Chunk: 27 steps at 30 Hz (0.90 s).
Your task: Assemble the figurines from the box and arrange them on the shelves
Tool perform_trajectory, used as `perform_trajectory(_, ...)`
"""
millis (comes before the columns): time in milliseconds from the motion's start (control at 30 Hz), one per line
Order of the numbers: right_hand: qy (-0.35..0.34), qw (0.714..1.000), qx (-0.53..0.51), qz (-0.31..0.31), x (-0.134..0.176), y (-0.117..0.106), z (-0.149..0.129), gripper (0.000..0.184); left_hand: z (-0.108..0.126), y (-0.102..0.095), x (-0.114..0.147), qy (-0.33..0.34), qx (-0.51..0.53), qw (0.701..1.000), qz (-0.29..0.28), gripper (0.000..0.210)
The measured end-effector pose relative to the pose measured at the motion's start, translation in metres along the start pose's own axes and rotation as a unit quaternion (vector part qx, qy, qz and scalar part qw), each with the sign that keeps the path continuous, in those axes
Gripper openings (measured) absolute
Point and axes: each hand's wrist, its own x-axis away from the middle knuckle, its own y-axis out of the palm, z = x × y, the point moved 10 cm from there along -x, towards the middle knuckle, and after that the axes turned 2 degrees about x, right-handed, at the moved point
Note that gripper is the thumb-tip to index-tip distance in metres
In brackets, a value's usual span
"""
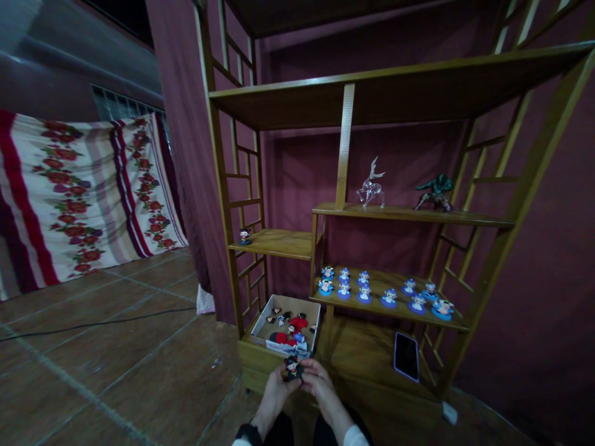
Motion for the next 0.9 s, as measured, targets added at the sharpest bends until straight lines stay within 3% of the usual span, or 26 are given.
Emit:
perform_trajectory(100,0.01,1.0,-0.019,0.005,0.003,-0.002,-0.002,0.04,0.025,-0.013,-0.005,0.023,-0.015,0.999,0.021,0.032)
perform_trajectory(167,0.001,0.999,-0.033,0.014,0.006,-0.006,-0.004,0.04,0.054,-0.022,-0.012,0.053,-0.003,0.998,0.035,0.034)
perform_trajectory(333,-0.008,0.999,-0.053,0.002,0.006,-0.014,-0.002,0.045,0.161,-0.041,-0.029,0.169,0.042,0.982,0.074,0.057)
perform_trajectory(467,-0.003,0.999,-0.045,-0.002,0.005,-0.016,0.0,0.044,0.251,-0.037,-0.039,0.25,0.032,0.967,0.042,0.065)
perform_trajectory(567,-0.005,0.999,-0.043,-0.002,0.008,-0.014,-0.002,0.041,0.302,-0.025,-0.049,0.292,0.006,0.956,0.006,0.066)
perform_trajectory(700,-0.015,0.999,-0.049,-0.016,0.012,-0.01,-0.006,0.04,0.34,-0.011,-0.064,0.313,-0.002,0.95,-0.003,0.069)
perform_trajectory(900,-0.016,0.998,-0.056,-0.022,0.018,-0.008,-0.012,0.039,0.358,0.014,-0.082,0.303,-0.049,0.952,-0.012,0.065)
